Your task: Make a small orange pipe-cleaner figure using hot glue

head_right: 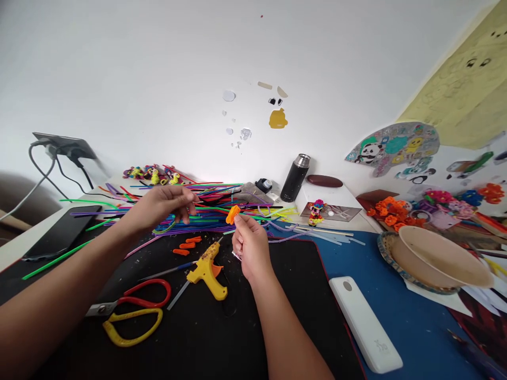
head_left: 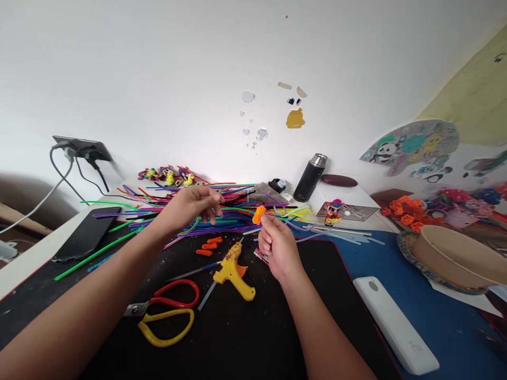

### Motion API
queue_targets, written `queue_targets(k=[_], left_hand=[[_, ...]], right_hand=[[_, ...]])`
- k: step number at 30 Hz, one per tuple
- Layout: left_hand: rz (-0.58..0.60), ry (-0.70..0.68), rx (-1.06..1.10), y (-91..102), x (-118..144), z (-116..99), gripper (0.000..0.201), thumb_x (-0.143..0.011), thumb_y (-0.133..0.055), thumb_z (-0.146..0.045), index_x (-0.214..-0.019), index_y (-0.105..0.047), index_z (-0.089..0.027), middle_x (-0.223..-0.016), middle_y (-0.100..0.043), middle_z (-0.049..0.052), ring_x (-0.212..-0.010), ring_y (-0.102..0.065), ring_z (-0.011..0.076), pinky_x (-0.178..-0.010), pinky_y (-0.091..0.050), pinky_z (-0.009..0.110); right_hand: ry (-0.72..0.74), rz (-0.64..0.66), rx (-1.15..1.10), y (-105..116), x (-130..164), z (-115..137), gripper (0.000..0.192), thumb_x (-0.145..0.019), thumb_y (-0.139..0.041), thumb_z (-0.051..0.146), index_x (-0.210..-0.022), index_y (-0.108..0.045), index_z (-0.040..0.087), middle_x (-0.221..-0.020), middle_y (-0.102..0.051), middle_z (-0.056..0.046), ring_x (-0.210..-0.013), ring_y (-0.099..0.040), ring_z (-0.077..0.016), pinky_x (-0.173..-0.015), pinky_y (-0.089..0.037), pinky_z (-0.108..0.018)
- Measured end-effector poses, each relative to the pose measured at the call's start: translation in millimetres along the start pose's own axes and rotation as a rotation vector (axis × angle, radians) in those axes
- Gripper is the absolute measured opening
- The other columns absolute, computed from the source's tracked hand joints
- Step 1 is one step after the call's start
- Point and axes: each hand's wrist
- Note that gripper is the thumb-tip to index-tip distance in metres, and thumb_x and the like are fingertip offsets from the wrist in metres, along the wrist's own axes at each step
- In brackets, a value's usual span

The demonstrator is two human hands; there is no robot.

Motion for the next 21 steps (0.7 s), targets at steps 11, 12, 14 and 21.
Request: queue_targets(k=[11,12,14,21], left_hand=[[0.130,-0.126,-0.503,-11.1,-2,18,0.041,-0.077,-0.064,-0.039,-0.063,-0.029,-0.024,-0.062,-0.030,-0.007,-0.059,-0.027,0.0123,-0.057,-0.025,0.028],[0.135,-0.125,-0.532,-12.4,-1,20,0.039,-0.077,-0.063,-0.039,-0.063,-0.029,-0.024,-0.062,-0.030,-0.006,-0.060,-0.028,0.0128,-0.057,-0.025,0.028],[0.127,-0.114,-0.572,-14.8,0,20,0.038,-0.077,-0.063,-0.040,-0.063,-0.032,-0.024,-0.062,-0.034,-0.006,-0.061,-0.030,0.0136,-0.057,-0.027,0.028],[0.228,-0.063,-0.443,-18.4,4,19,0.031,-0.081,-0.067,-0.049,-0.099,-0.076,-0.025,-0.092,-0.077,0.005,-0.084,-0.071,0.0256,-0.074,-0.054,0.033]], right_hand=[[0.010,0.026,0.006,-3,2,0,0.045,-0.071,-0.093,0.051,-0.083,-0.062,0.021,-0.049,-0.038,0.013,-0.039,-0.030,-0.0052,-0.037,-0.016,-0.019],[0.009,0.028,0.009,-3,2,0,0.044,-0.071,-0.093,0.051,-0.083,-0.063,0.021,-0.050,-0.038,0.013,-0.039,-0.030,-0.0051,-0.037,-0.016,-0.019],[0.005,0.032,0.013,-5,3,0,0.044,-0.071,-0.093,0.051,-0.082,-0.063,0.021,-0.050,-0.038,0.013,-0.039,-0.030,-0.0049,-0.038,-0.016,-0.019],[-0.023,0.018,0.001,-7,5,1,0.041,-0.071,-0.092,0.048,-0.085,-0.065,0.021,-0.050,-0.039,0.013,-0.039,-0.029,-0.0052,-0.037,-0.016,-0.020]])
Point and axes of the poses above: each hand's wrist, its own x-axis away from the middle knuckle, its own y-axis out of the back of the hand, z = x × y
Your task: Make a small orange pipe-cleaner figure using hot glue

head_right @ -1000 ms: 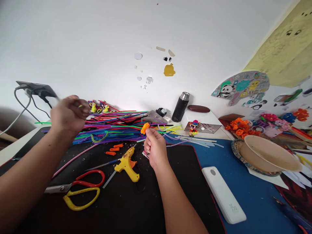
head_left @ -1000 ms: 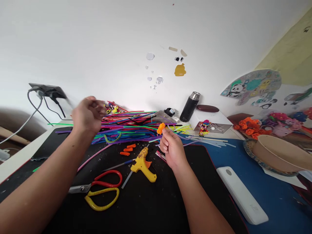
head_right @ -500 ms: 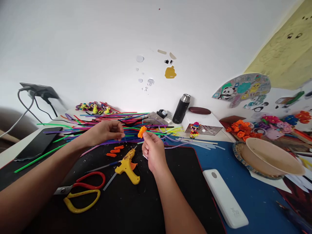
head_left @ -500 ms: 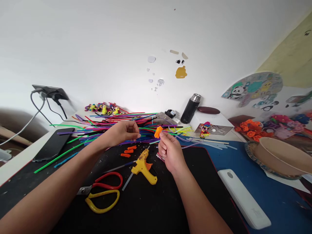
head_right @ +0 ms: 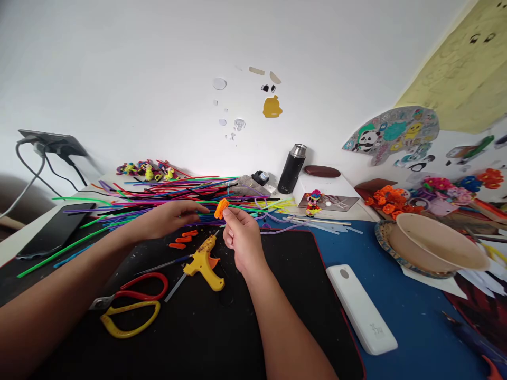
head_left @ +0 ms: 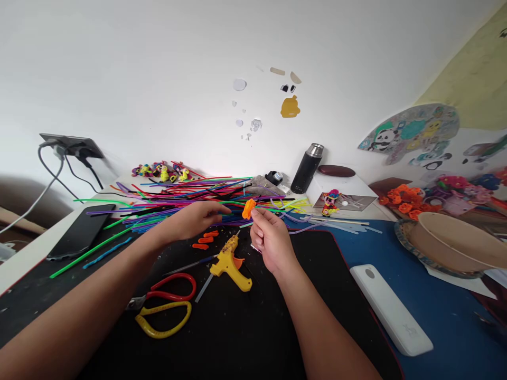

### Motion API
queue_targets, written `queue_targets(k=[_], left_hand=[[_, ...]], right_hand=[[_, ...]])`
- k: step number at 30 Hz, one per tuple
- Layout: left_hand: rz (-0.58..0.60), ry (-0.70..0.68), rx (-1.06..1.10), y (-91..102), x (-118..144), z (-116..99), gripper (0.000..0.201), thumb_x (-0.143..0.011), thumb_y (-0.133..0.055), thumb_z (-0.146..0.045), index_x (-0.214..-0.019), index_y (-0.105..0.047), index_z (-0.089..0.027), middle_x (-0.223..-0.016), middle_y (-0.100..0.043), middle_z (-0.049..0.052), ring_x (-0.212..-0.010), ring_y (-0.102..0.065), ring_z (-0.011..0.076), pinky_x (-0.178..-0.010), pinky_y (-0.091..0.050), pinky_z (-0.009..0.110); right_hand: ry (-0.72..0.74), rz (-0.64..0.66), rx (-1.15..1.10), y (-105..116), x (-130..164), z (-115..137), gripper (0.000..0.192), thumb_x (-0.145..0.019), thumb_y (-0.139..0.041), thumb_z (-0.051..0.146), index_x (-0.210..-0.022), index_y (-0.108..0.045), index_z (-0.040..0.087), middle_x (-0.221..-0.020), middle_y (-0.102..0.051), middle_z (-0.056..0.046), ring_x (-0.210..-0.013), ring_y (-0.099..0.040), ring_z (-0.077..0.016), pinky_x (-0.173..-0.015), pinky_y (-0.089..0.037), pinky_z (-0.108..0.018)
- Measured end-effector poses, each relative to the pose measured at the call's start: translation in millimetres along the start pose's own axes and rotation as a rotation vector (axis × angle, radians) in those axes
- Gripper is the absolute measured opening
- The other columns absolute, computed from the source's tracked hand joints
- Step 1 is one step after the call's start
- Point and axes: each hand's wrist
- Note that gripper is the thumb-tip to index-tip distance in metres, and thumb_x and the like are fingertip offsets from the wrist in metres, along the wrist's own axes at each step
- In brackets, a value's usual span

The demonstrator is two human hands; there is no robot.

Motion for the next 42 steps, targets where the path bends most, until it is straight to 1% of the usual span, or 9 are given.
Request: queue_targets(k=[4,13,17,23,28,30,33,38,42], left_hand=[[0.087,0.092,0.060,-0.8,2,-4,0.030,-0.086,-0.059,-0.046,-0.094,-0.078,-0.024,-0.077,-0.075,0.004,-0.065,-0.070,0.0231,-0.061,-0.053,0.031],[-0.119,0.038,-0.019,2.1,4,-12,0.033,-0.089,-0.059,-0.046,-0.098,-0.079,-0.021,-0.062,-0.059,-0.002,-0.053,-0.049,0.0171,-0.052,-0.037,0.027],[-0.162,0.014,-0.001,0.6,2,-7,0.038,-0.089,-0.064,-0.054,-0.102,-0.080,-0.022,-0.071,-0.065,0.000,-0.061,-0.054,0.0190,-0.060,-0.041,0.029],[0.044,-0.008,0.045,-4.7,3,-12,0.060,-0.086,-0.073,-0.061,-0.130,-0.073,-0.021,-0.058,-0.036,-0.008,-0.052,-0.037,0.0160,-0.052,-0.023,0.028],[0.167,-0.043,-0.036,-16.5,3,-13,0.035,-0.092,-0.063,-0.054,-0.086,-0.075,-0.022,-0.064,-0.053,-0.002,-0.060,-0.048,0.0175,-0.057,-0.033,0.028],[0.069,-0.045,-0.056,-14.6,1,-11,0.036,-0.092,-0.061,-0.053,-0.077,-0.072,-0.021,-0.069,-0.059,-0.001,-0.066,-0.053,0.0189,-0.062,-0.037,0.029],[-0.251,0.002,0.024,1.9,-2,-7,0.033,-0.088,-0.067,-0.051,-0.076,-0.068,-0.021,-0.069,-0.060,-0.001,-0.066,-0.051,0.0182,-0.064,-0.037,0.029],[-0.814,-0.012,0.605,55.3,-2,8,0.037,-0.087,-0.065,-0.031,-0.063,-0.038,-0.024,-0.056,-0.022,-0.008,-0.050,-0.016,0.0110,-0.049,-0.015,0.028],[-1.168,-0.039,0.867,87.7,3,22,0.039,-0.086,-0.061,-0.017,-0.062,-0.031,-0.023,-0.053,-0.016,-0.010,-0.048,-0.009,0.0101,-0.046,-0.009,0.029]], right_hand=[[0.003,0.009,-0.005,0,0,0,0.041,-0.070,-0.092,0.048,-0.083,-0.064,0.021,-0.049,-0.038,0.013,-0.039,-0.029,-0.0050,-0.037,-0.016,-0.020],[0.004,0.023,-0.003,2,0,-1,0.041,-0.074,-0.092,0.048,-0.081,-0.061,0.022,-0.051,-0.038,0.013,-0.040,-0.030,-0.0053,-0.038,-0.016,-0.020],[0.016,0.032,0.008,2,-1,0,0.041,-0.074,-0.091,0.049,-0.080,-0.061,0.022,-0.050,-0.038,0.013,-0.040,-0.030,-0.0056,-0.039,-0.015,-0.020],[0.000,0.040,0.029,-2,1,-2,0.043,-0.072,-0.092,0.052,-0.086,-0.067,0.020,-0.050,-0.038,0.013,-0.040,-0.030,-0.0053,-0.039,-0.014,-0.020],[-0.025,0.077,0.048,-5,4,-6,0.043,-0.073,-0.092,0.051,-0.083,-0.064,0.020,-0.050,-0.038,0.013,-0.039,-0.030,-0.0050,-0.039,-0.014,-0.020],[-0.023,0.073,0.036,-3,4,-4,0.042,-0.073,-0.092,0.050,-0.082,-0.063,0.021,-0.050,-0.037,0.013,-0.040,-0.029,-0.0052,-0.039,-0.014,-0.021],[0.010,0.041,-0.007,2,2,3,0.041,-0.075,-0.091,0.047,-0.081,-0.060,0.022,-0.051,-0.036,0.013,-0.041,-0.029,-0.0055,-0.039,-0.016,-0.021],[0.099,0.000,-0.070,13,-2,21,0.054,-0.075,-0.094,0.044,-0.070,-0.045,0.022,-0.053,-0.034,0.012,-0.043,-0.029,-0.0043,-0.039,-0.021,-0.019],[0.119,-0.026,-0.116,17,-4,28,0.060,-0.074,-0.096,0.043,-0.065,-0.041,0.021,-0.052,-0.033,0.012,-0.042,-0.028,-0.0037,-0.037,-0.022,-0.018]])
Point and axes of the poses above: each hand's wrist, its own x-axis away from the middle knuckle, its own y-axis out of the back of the hand, z = x × y
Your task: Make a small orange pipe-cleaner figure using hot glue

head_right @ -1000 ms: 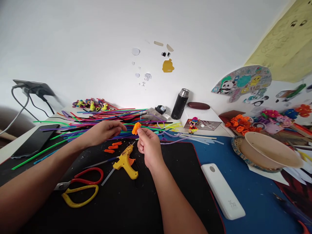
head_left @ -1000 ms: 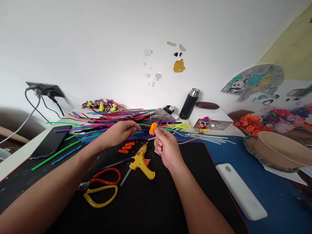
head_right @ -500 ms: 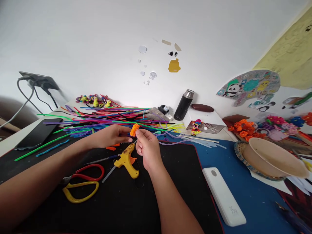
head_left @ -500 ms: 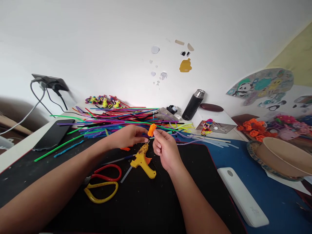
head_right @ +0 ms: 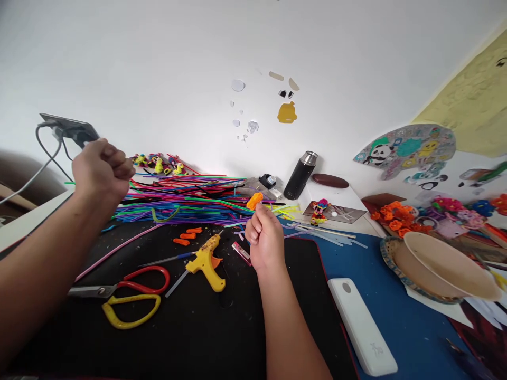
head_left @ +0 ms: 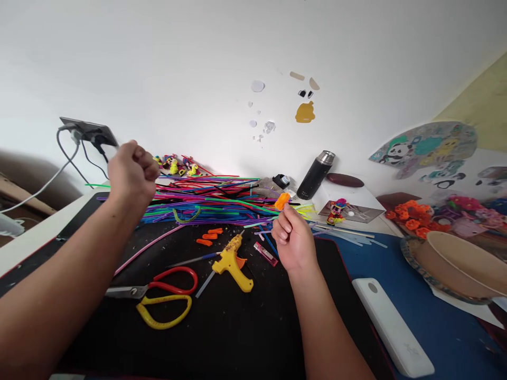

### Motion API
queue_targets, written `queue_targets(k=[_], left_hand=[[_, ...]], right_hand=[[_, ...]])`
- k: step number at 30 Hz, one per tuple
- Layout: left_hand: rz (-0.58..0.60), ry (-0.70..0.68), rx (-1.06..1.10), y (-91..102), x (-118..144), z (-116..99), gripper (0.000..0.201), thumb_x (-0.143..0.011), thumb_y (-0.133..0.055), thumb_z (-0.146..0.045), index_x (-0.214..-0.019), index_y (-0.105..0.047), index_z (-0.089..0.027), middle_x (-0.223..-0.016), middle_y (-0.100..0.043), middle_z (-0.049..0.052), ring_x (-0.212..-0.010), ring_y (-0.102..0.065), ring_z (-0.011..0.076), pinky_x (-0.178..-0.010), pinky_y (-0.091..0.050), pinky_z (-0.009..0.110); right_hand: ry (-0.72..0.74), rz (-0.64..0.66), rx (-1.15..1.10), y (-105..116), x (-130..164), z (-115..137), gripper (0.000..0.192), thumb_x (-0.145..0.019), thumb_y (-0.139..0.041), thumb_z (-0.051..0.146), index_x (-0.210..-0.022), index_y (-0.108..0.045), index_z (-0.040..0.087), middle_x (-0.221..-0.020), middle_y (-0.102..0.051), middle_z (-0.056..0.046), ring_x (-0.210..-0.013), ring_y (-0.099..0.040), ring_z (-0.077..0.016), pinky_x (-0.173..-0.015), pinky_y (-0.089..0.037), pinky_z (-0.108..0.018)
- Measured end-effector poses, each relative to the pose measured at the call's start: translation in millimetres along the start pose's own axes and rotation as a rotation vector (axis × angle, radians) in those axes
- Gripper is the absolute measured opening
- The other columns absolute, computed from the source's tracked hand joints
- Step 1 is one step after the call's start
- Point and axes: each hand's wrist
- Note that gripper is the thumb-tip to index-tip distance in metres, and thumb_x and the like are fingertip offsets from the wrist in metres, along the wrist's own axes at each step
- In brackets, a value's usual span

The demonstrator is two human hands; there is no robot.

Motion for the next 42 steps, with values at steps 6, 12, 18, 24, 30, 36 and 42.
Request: queue_targets(k=[6,12,18,24,30,36,42], left_hand=[[0.326,0.126,-0.215,-5.0,30,19,0.057,-0.070,-0.078,-0.013,-0.062,-0.022,-0.024,-0.049,-0.023,-0.012,-0.043,-0.021,0.0058,-0.043,-0.016,0.023],[1.043,0.179,-0.570,-23.6,82,41,0.019,-0.072,-0.081,-0.025,-0.085,-0.067,-0.020,-0.085,-0.073,0.000,-0.078,-0.070,0.0179,-0.073,-0.056,0.030],[1.176,0.160,-0.496,-25.4,100,47,0.070,-0.085,-0.077,-0.031,-0.151,-0.057,-0.026,-0.161,-0.058,0.012,-0.146,-0.056,0.0335,-0.116,-0.050,0.050],[1.336,0.060,-0.616,-36.3,125,43,0.037,-0.094,-0.065,-0.036,-0.126,-0.070,-0.019,-0.123,-0.078,0.008,-0.114,-0.071,0.0279,-0.103,-0.056,0.040],[1.266,0.070,-0.657,-35.0,108,37,0.030,-0.098,-0.057,-0.046,-0.095,-0.070,-0.018,-0.087,-0.068,0.002,-0.077,-0.061,0.0186,-0.071,-0.051,0.028],[1.084,0.096,-0.669,-27.8,88,18,0.051,-0.101,-0.053,-0.065,-0.082,-0.061,-0.019,-0.061,-0.041,-0.005,-0.054,-0.036,0.0122,-0.051,-0.032,0.024],[0.944,0.062,-0.650,-27.0,83,8,0.047,-0.104,-0.050,-0.060,-0.082,-0.061,-0.019,-0.059,-0.041,-0.005,-0.052,-0.037,0.0118,-0.049,-0.029,0.024]], right_hand=[[-0.053,0.032,0.006,-6,4,-12,0.056,-0.075,-0.095,0.043,-0.067,-0.044,0.021,-0.053,-0.036,0.012,-0.042,-0.028,-0.0037,-0.037,-0.021,-0.017],[-0.095,0.064,0.028,-11,7,-21,0.054,-0.075,-0.093,0.044,-0.067,-0.045,0.022,-0.051,-0.035,0.012,-0.041,-0.026,-0.0040,-0.037,-0.019,-0.018],[-0.138,0.087,0.038,-15,10,-26,0.051,-0.075,-0.092,0.047,-0.071,-0.048,0.022,-0.050,-0.035,0.013,-0.041,-0.027,-0.0045,-0.039,-0.018,-0.019],[-0.205,0.179,0.074,-26,21,-35,0.040,-0.075,-0.091,0.048,-0.084,-0.065,0.020,-0.050,-0.036,0.013,-0.040,-0.028,-0.0040,-0.040,-0.016,-0.020],[-0.182,0.145,0.045,-22,18,-29,0.043,-0.076,-0.092,0.046,-0.075,-0.057,0.021,-0.050,-0.036,0.013,-0.040,-0.028,-0.0040,-0.041,-0.015,-0.021],[-0.128,0.097,0.016,-15,13,-15,0.050,-0.077,-0.092,0.044,-0.071,-0.048,0.022,-0.052,-0.036,0.012,-0.041,-0.028,-0.0047,-0.040,-0.019,-0.021],[-0.090,0.089,0.007,-14,13,-11,0.050,-0.076,-0.093,0.042,-0.071,-0.047,0.022,-0.053,-0.036,0.012,-0.042,-0.026,-0.0044,-0.039,-0.019,-0.019]])
Point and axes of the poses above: each hand's wrist, its own x-axis away from the middle knuckle, its own y-axis out of the back of the hand, z = x × y
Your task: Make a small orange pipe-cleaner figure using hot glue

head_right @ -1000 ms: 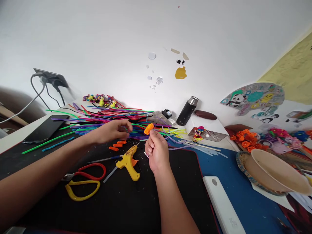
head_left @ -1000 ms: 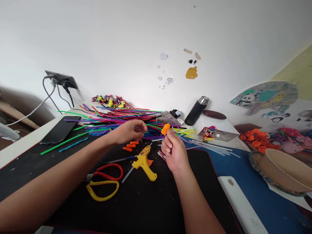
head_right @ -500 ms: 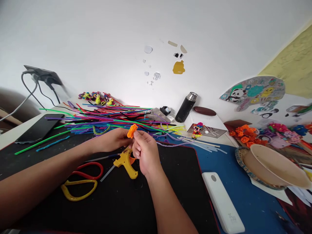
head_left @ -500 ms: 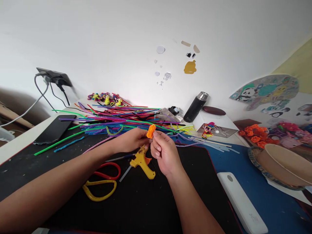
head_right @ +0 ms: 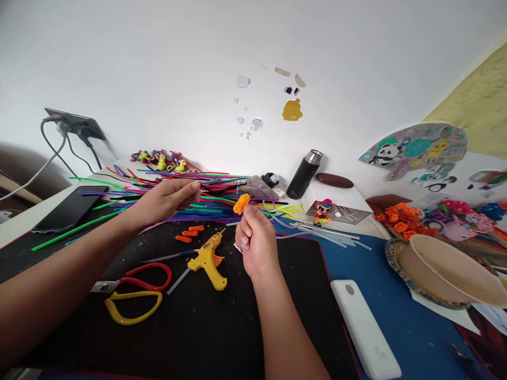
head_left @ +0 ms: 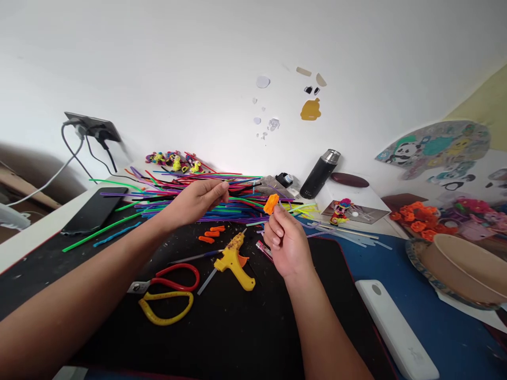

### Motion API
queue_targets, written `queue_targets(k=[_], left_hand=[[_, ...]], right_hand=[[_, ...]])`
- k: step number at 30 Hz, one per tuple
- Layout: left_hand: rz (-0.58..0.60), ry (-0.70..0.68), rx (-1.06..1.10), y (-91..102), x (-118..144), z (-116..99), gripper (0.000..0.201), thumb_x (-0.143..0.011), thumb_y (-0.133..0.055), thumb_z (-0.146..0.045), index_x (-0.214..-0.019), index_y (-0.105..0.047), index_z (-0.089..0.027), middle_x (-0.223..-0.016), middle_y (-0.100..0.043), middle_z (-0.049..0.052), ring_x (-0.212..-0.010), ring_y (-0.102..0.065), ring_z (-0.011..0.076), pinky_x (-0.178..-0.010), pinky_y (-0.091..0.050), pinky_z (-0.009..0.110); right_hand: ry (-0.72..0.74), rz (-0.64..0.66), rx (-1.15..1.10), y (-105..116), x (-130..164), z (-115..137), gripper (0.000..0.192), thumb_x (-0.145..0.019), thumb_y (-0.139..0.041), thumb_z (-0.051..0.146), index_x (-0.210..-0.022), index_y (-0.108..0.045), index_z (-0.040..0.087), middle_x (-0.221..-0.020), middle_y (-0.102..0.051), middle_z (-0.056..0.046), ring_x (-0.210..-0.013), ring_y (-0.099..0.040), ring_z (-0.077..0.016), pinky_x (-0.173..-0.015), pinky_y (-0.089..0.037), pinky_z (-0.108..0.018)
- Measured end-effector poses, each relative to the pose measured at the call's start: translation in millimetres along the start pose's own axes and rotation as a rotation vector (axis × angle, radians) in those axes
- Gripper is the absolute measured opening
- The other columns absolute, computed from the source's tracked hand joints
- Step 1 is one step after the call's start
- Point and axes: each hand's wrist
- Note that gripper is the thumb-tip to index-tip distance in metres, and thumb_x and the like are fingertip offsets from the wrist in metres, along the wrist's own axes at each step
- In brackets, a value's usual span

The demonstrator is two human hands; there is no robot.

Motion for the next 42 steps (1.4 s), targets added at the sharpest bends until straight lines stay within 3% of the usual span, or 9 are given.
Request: queue_targets(k=[3,8,13,16,21,23,28,31,42], left_hand=[[-0.030,-0.035,0.049,0.1,-1,-1,0.032,-0.101,-0.056,-0.049,-0.104,-0.066,-0.019,-0.070,-0.059,-0.001,-0.061,-0.053,0.0143,-0.057,-0.043,0.025],[0.059,-0.064,0.033,-4.2,-2,4,0.033,-0.098,-0.060,-0.049,-0.095,-0.070,-0.018,-0.079,-0.070,0.003,-0.063,-0.062,0.0148,-0.061,-0.052,0.027],[-0.026,-0.022,-0.022,3.8,-3,-1,0.032,-0.094,-0.068,-0.049,-0.091,-0.074,-0.017,-0.086,-0.079,0.005,-0.060,-0.063,0.0133,-0.060,-0.052,0.026],[-0.248,0.012,0.012,26.6,-1,-8,0.026,-0.091,-0.073,-0.042,-0.088,-0.075,-0.015,-0.084,-0.079,0.004,-0.057,-0.060,0.0110,-0.058,-0.049,0.024],[-0.848,-0.068,0.243,58.6,12,-2,0.015,-0.082,-0.079,-0.020,-0.091,-0.068,-0.015,-0.076,-0.075,-0.004,-0.056,-0.056,0.0069,-0.057,-0.042,0.021],[-0.787,-0.007,0.215,53.1,20,7,0.016,-0.080,-0.081,-0.020,-0.088,-0.067,-0.016,-0.069,-0.070,-0.005,-0.057,-0.056,0.0080,-0.057,-0.041,0.021],[-0.347,0.073,0.207,2.0,34,22,0.040,-0.093,-0.072,-0.054,-0.078,-0.063,-0.019,-0.066,-0.065,-0.001,-0.057,-0.054,0.0125,-0.057,-0.043,0.026],[-0.268,0.044,0.148,-20.1,38,23,0.047,-0.095,-0.065,-0.064,-0.078,-0.062,-0.020,-0.067,-0.062,0.000,-0.057,-0.052,0.0135,-0.055,-0.043,0.027],[-0.472,0.048,-0.182,10.8,62,55,0.026,-0.099,-0.059,-0.050,-0.093,-0.076,-0.031,-0.071,-0.071,-0.001,-0.061,-0.065,0.0223,-0.060,-0.050,0.032]], right_hand=[[-0.048,0.020,0.019,-4,1,-8,0.052,-0.077,-0.092,0.044,-0.071,-0.046,0.022,-0.051,-0.035,0.012,-0.041,-0.027,-0.0045,-0.040,-0.017,-0.020],[-0.079,0.045,0.041,-5,2,-14,0.050,-0.077,-0.091,0.045,-0.071,-0.048,0.022,-0.051,-0.035,0.012,-0.041,-0.028,-0.0045,-0.040,-0.014,-0.020],[0.002,0.004,0.018,5,-3,1,0.051,-0.079,-0.090,0.043,-0.069,-0.045,0.022,-0.053,-0.036,0.012,-0.042,-0.027,-0.0046,-0.040,-0.018,-0.021],[0.053,-0.023,-0.017,10,-6,10,0.054,-0.078,-0.092,0.042,-0.066,-0.043,0.022,-0.053,-0.036,0.012,-0.042,-0.028,-0.0042,-0.040,-0.019,-0.020],[0.069,-0.028,-0.052,8,-4,12,0.051,-0.077,-0.092,0.041,-0.068,-0.046,0.022,-0.053,-0.036,0.012,-0.043,-0.028,-0.0044,-0.039,-0.018,-0.020],[0.043,-0.016,-0.032,4,-2,6,0.048,-0.078,-0.091,0.043,-0.070,-0.049,0.022,-0.052,-0.036,0.012,-0.042,-0.027,-0.0047,-0.039,-0.018,-0.020],[0.028,0.001,0.166,-6,1,-14,0.036,-0.077,-0.089,0.049,-0.083,-0.066,0.021,-0.052,-0.040,0.011,-0.041,-0.029,-0.0060,-0.040,-0.016,-0.022],[0.115,0.016,0.332,-9,2,-22,0.035,-0.081,-0.086,0.052,-0.088,-0.073,0.020,-0.063,-0.053,0.006,-0.044,-0.032,-0.0058,-0.042,-0.019,-0.023],[0.052,-0.029,0.638,-4,11,-31,0.030,-0.093,-0.075,0.050,-0.090,-0.078,0.020,-0.067,-0.059,0.000,-0.058,-0.044,-0.0127,-0.054,-0.036,-0.026]])
Point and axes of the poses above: each hand's wrist, its own x-axis away from the middle knuckle, its own y-axis out of the back of the hand, z = x × y
